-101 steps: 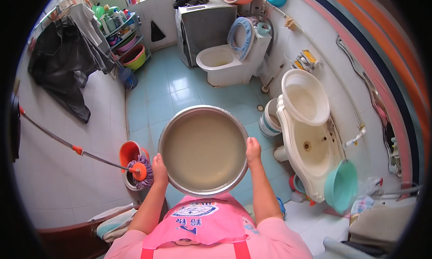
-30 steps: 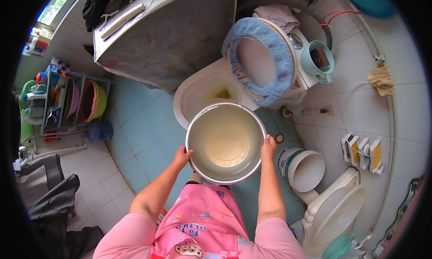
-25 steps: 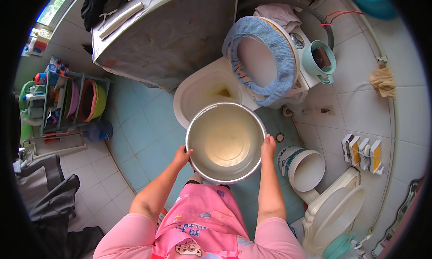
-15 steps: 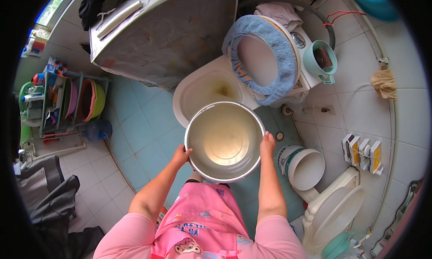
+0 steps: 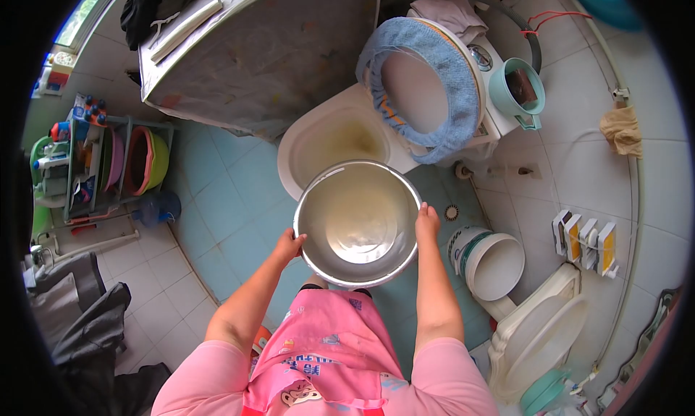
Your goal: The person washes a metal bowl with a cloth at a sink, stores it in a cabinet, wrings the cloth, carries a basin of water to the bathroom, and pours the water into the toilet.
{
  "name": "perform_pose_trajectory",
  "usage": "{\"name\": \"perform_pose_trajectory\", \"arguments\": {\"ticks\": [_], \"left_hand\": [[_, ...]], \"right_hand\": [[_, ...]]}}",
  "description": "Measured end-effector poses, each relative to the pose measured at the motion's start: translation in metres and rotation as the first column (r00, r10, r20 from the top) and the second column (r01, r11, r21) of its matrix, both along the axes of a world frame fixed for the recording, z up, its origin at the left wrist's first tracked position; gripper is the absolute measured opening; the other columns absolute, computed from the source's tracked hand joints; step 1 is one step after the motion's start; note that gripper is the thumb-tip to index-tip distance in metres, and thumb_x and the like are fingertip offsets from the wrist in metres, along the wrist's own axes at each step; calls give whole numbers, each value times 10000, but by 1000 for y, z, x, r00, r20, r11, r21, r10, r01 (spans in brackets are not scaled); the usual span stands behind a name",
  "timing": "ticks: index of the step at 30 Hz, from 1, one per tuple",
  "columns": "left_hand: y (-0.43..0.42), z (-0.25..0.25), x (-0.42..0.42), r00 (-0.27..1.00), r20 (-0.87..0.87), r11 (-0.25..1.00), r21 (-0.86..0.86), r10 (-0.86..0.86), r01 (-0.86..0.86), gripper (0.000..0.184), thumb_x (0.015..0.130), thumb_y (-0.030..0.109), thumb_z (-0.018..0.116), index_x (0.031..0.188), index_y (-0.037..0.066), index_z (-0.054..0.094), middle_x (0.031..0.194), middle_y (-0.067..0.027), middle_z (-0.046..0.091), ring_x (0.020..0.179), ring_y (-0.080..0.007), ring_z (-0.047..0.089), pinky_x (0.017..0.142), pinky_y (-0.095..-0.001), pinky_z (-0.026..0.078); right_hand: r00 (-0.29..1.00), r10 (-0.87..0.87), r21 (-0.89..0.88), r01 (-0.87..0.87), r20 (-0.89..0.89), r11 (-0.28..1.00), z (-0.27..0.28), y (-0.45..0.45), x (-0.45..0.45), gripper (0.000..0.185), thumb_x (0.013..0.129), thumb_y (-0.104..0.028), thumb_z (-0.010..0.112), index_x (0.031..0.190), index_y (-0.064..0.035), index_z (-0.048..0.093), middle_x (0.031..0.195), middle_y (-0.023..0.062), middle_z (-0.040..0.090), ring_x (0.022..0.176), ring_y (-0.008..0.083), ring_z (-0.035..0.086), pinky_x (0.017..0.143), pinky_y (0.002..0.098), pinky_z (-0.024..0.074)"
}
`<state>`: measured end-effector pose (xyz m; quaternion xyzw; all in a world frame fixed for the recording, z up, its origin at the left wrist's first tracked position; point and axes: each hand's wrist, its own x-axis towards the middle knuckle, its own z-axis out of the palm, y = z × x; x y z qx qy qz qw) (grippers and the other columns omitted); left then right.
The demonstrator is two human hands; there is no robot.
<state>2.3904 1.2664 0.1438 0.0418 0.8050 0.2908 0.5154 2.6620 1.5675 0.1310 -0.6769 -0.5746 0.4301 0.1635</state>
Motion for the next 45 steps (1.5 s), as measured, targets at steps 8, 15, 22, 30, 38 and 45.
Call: {"name": "perform_pose_trajectory", "arguments": {"ticks": [8,15,22,30,38,45], "left_hand": [[14,31,-13,996,94,999,-51,2,3,308,914,250,606,1020,-15,490,782,-91,591,630,-170,595,540,-311,530],[24,65,-28,882,407,971,-120,239,-208,286,887,251,621,1023,15,535,847,-90,643,699,-191,629,662,-350,552],[24,87,-43,676,696,961,-268,242,-68,273,893,181,468,1071,-11,547,902,-124,654,804,-253,664,697,-438,586],[59,150,-70,736,584,939,-181,342,-294,322,881,103,430,1143,-72,496,1020,-177,636,891,-303,669,750,-437,594],[112,167,-120,868,366,942,-138,337,-307,367,875,83,418,1217,-48,431,1046,-187,617,870,-328,669,685,-423,598],[174,177,-112,966,-240,985,-161,-94,56,786,850,67,459,1475,191,0,1192,-264,511,865,-409,645,602,-456,579]], "right_hand": [[984,70,-32,-66,166,997,5,5,-11,478,930,-414,501,723,17,516,746,224,573,707,382,532,677,452,415],[961,145,-188,-101,237,977,6,14,-21,549,904,-506,500,743,15,566,832,230,613,816,400,575,753,464,436],[951,258,-351,-186,171,918,20,38,-47,628,884,-567,496,886,44,641,981,244,647,965,384,605,841,429,452],[963,261,-324,-270,-71,907,50,34,-64,541,911,-478,523,1039,35,632,1018,207,657,991,331,617,863,387,462],[980,136,-112,-153,-146,982,86,-18,23,482,888,-370,611,1205,-11,559,1131,161,615,978,253,622,853,346,486],[990,-19,-153,-2,-138,988,103,-87,110,478,863,-286,657,1263,-58,524,1198,133,544,898,205,604,813,332,497]]}}
